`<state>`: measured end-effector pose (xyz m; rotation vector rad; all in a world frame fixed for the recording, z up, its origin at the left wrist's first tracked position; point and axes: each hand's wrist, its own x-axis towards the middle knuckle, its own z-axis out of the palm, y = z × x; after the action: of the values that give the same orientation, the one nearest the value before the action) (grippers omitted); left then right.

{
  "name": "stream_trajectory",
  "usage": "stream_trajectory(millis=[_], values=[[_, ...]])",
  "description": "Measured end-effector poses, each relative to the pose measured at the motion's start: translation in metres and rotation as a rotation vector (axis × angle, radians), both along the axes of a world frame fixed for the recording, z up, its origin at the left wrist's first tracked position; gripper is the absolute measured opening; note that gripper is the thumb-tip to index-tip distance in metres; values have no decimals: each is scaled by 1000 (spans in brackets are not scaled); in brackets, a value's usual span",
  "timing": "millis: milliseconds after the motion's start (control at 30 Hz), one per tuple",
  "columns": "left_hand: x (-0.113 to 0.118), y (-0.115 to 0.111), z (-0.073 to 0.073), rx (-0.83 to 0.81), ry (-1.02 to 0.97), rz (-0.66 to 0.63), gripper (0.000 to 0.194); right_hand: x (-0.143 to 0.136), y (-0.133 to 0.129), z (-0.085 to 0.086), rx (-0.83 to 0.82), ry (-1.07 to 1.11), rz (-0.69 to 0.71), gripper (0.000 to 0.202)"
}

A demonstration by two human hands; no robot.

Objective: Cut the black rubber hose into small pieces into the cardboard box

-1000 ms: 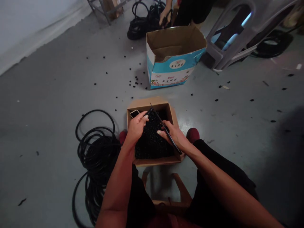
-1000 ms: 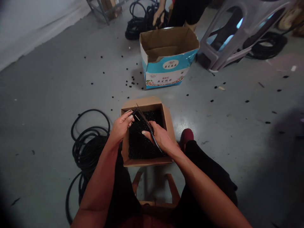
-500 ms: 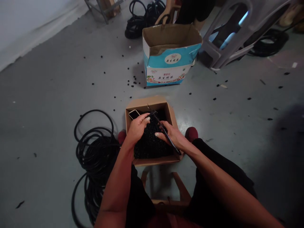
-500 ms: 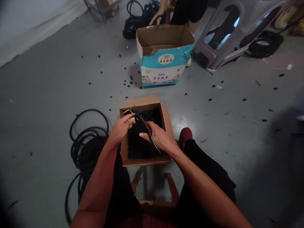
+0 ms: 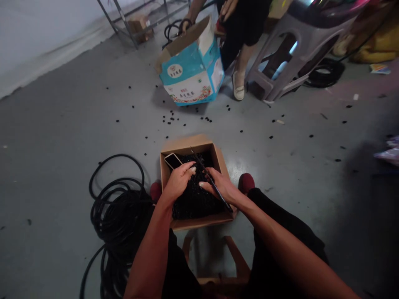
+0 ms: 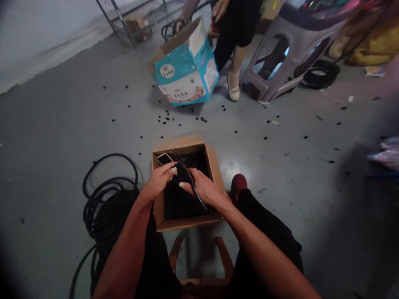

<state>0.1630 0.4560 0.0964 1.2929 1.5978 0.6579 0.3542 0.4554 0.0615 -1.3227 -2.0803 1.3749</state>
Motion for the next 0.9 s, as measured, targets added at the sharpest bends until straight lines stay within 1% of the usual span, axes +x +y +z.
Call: stream_trajectory(millis=[100, 233, 333, 433, 567, 767, 900], values=[[1, 2, 2, -23, 13, 20, 44, -1, 1, -1, 7, -21, -4, 45], [4, 3, 4, -46, 22, 44, 45, -4, 0, -2, -24, -46, -23, 38], [5, 2, 3, -59, 10, 42, 47, -5, 0, -1, -46, -64, -37, 33], [6, 2, -1, -62, -5, 27, 49, -6, 0, 3, -51, -85, -35, 28], [8, 1, -3, -55, 14, -5, 47, -6, 0, 8, -30, -101, -18, 24], [10, 2, 0, -55, 82, -44, 39, -5, 0, 11, -33, -139, -11, 21], [7, 2, 2, -56, 86, -87, 36, -3, 0, 9, -24, -150, 15, 26]])
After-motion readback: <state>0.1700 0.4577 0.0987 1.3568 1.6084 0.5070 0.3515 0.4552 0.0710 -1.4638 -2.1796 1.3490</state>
